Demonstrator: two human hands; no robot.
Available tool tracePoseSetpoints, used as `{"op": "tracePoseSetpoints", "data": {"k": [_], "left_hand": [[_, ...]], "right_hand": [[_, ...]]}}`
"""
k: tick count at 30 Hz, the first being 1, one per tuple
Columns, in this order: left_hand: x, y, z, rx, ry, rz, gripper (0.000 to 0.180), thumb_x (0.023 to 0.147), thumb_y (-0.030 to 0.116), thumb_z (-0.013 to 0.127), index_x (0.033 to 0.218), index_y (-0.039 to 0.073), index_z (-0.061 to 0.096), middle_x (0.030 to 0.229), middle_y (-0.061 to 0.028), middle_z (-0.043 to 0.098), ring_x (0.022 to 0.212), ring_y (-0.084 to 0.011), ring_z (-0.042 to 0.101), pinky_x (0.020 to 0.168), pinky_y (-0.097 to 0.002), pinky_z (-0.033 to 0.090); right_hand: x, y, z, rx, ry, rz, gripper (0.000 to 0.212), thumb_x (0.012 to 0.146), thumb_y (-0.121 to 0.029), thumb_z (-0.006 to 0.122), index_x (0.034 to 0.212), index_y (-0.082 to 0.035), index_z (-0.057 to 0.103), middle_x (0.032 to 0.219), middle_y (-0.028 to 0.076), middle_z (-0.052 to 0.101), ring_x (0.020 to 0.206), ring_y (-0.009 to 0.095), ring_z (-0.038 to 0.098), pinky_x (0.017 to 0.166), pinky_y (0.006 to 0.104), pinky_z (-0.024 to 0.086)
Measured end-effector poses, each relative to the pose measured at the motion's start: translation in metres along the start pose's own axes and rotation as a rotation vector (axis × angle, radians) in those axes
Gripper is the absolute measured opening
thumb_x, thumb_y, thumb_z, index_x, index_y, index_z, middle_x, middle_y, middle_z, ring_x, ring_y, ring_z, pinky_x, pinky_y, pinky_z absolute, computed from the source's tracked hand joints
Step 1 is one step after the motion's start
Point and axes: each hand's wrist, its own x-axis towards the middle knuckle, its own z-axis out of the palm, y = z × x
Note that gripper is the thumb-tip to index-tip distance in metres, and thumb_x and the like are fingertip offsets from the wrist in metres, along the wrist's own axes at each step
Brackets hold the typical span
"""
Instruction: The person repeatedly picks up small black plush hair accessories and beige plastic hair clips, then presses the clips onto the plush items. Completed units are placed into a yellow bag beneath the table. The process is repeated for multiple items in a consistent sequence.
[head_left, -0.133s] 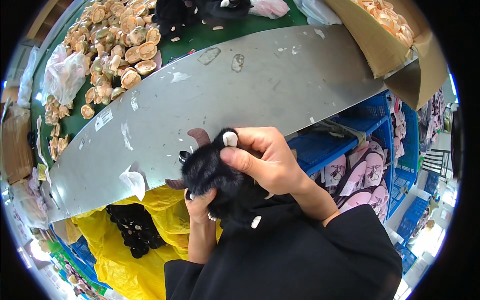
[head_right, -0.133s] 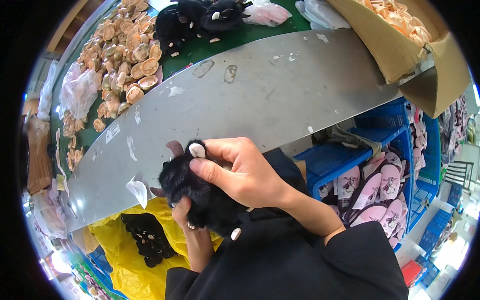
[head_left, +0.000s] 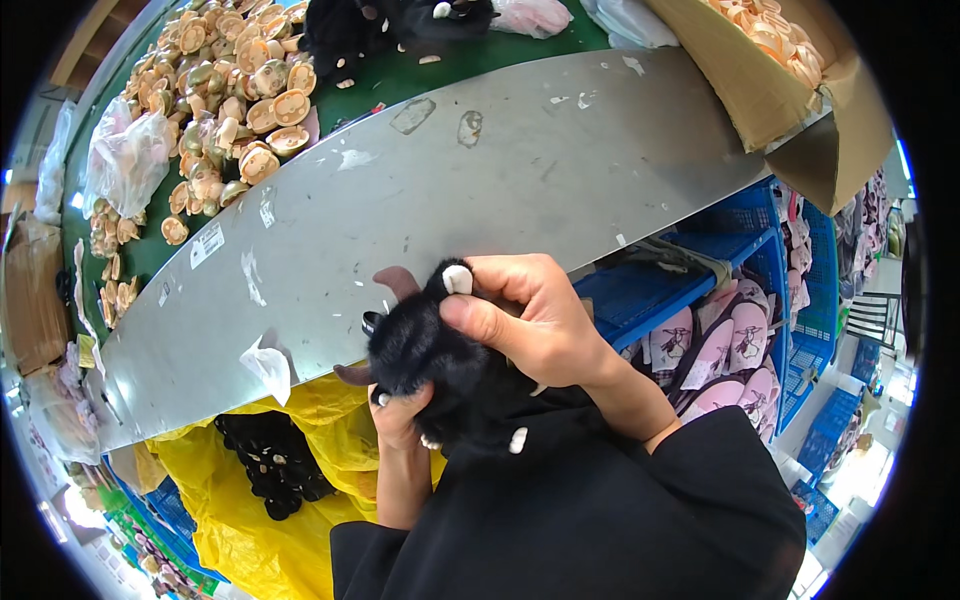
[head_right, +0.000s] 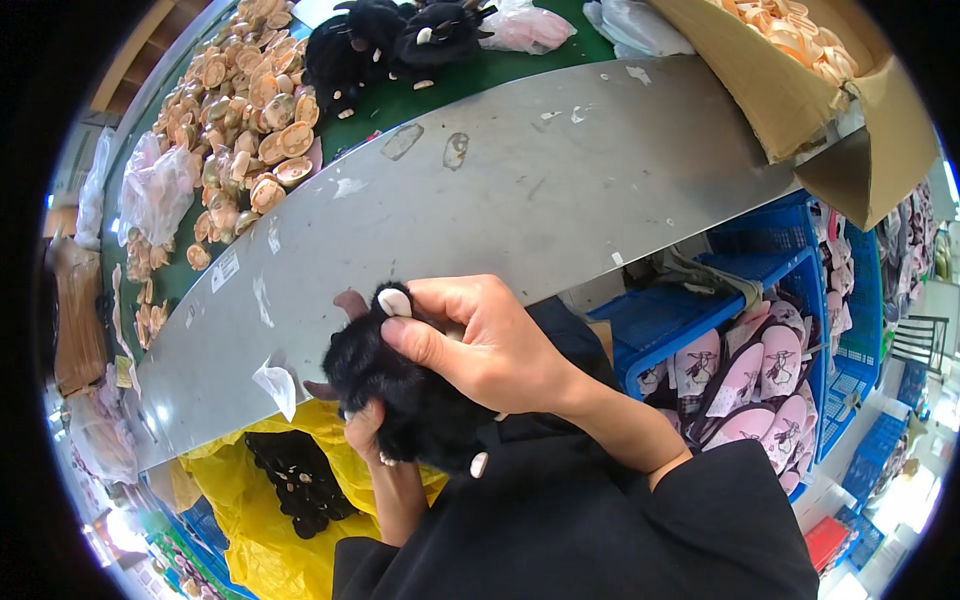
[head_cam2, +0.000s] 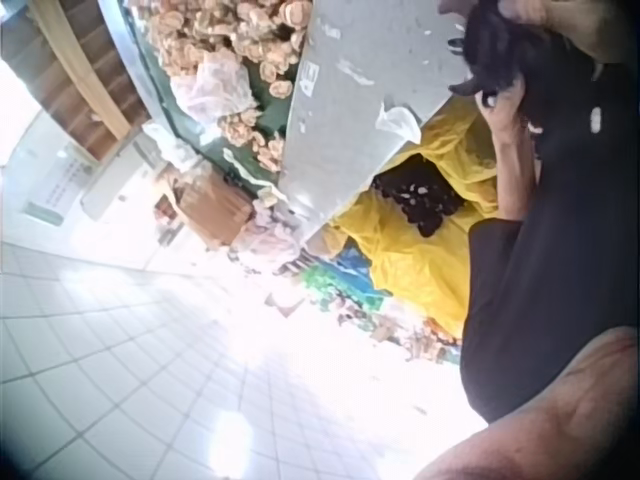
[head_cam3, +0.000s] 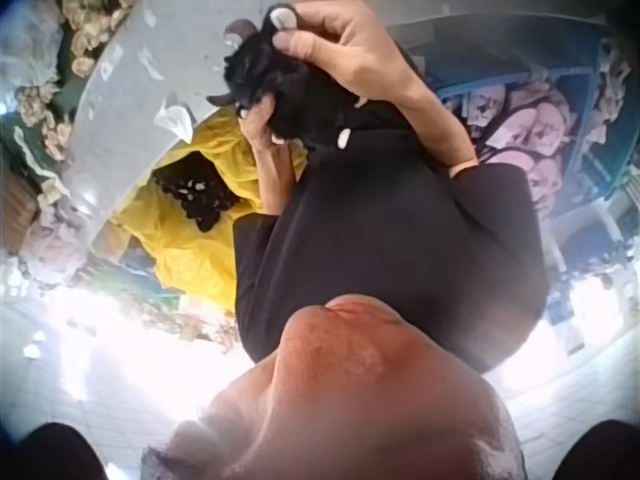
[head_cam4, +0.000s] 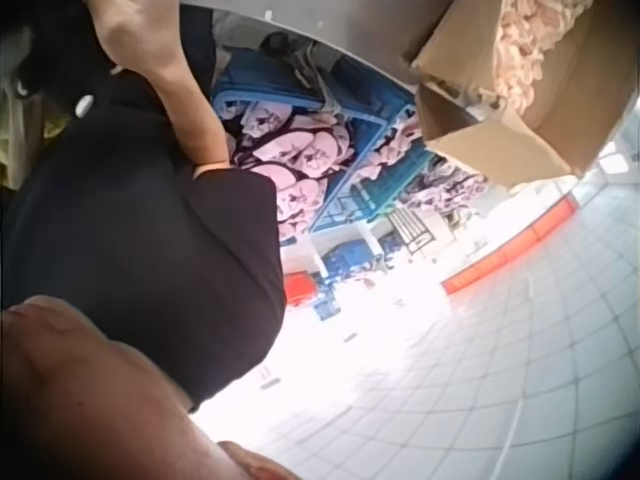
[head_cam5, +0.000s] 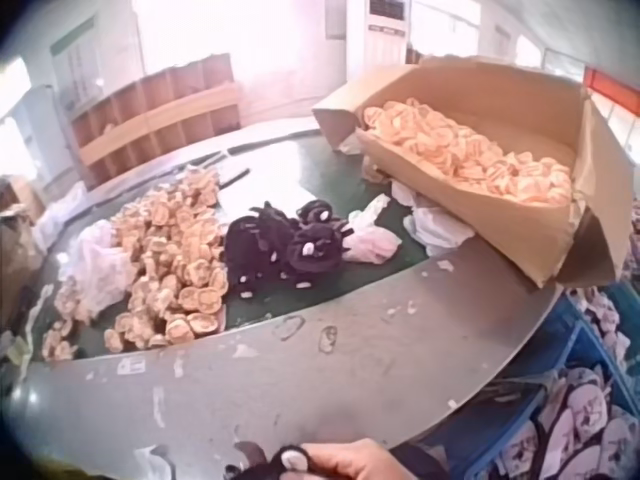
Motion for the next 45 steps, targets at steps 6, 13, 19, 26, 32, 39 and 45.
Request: {"op": "tracePoseSetpoints", "data": {"k": [6,13,19,26,32,39,45], "left_hand": [[0.002,0.006,0.0,-0.007,-0.089,0.024,0.082,0.071,0.018,0.086,0.139,-0.008,0.049,0.131,-0.0182,0.063,0.118,-0.0309,0.065,0.108,-0.0418,0.049],[0.008,0.026,0.006,0.078,-0.273,0.043,0.08,0.07,0.013,0.088,0.138,-0.006,0.051,0.125,-0.0145,0.065,0.116,-0.0266,0.065,0.104,-0.0389,0.05],[0.017,0.017,0.059,0.12,0.21,0.156,0.077,0.079,0.005,0.082,0.147,0.001,0.046,0.126,-0.0056,0.06,0.114,-0.0173,0.059,0.102,-0.0325,0.046],[0.021,0.017,0.067,0.127,0.298,0.208,0.071,0.091,0.006,0.065,0.156,0.008,0.037,0.122,-0.004,0.059,0.112,-0.0153,0.058,0.101,-0.0287,0.047],[0.021,0.017,0.063,0.155,0.251,0.245,0.064,0.096,0.01,0.066,0.153,0.007,0.04,0.121,-0.006,0.061,0.102,-0.016,0.062,0.089,-0.0293,0.053],[0.015,0.017,0.062,0.128,0.237,0.223,0.057,0.097,0.013,0.068,0.147,0.003,0.043,0.127,-0.0117,0.062,0.106,-0.0182,0.063,0.092,-0.0317,0.054],[0.006,0.024,0.066,0.116,0.216,0.197,0.064,0.098,0.018,0.066,0.153,0.007,0.037,0.136,-0.0133,0.058,0.114,-0.0192,0.061,0.094,-0.0316,0.054]], "right_hand": [[0.004,-0.013,-0.01,-0.13,-0.125,0.05,0.015,0.099,-0.011,0.065,0.091,0.002,0.062,0.077,-0.003,0.053,0.072,0.002,0.045,0.062,0.0222,0.039],[0.0,-0.005,0.0,-0.154,-0.088,0.045,0.018,0.099,-0.014,0.067,0.092,0.003,0.063,0.076,-0.004,0.053,0.07,0.002,0.042,0.059,0.0222,0.036],[0.003,0.02,0.008,-0.143,0.137,-0.016,0.019,0.098,-0.018,0.067,0.091,-0.003,0.058,0.075,-0.007,0.048,0.068,0.0,0.039,0.059,0.0205,0.034],[-0.006,0.015,-0.008,0.105,0.175,-0.025,0.036,0.088,-0.009,0.07,0.116,-0.007,0.048,0.103,0.003,0.053,0.083,0.003,0.054,0.071,0.0196,0.048],[-0.014,0.01,-0.006,0.299,0.046,-0.147,0.041,0.09,0.004,0.052,0.128,-0.003,0.038,0.117,0.013,0.052,0.097,0.017,0.063,0.083,0.0323,0.058],[-0.02,0.009,0.007,0.155,-0.034,-0.064,0.019,0.103,-0.004,0.052,0.12,0.001,0.044,0.105,0.019,0.064,0.09,0.022,0.072,0.069,0.0303,0.064],[-0.022,0.004,0.009,0.097,-0.029,-0.139,0.018,0.101,0.003,0.053,0.118,0.006,0.057,0.102,0.022,0.068,0.084,0.021,0.073,0.068,0.0289,0.064]]}}
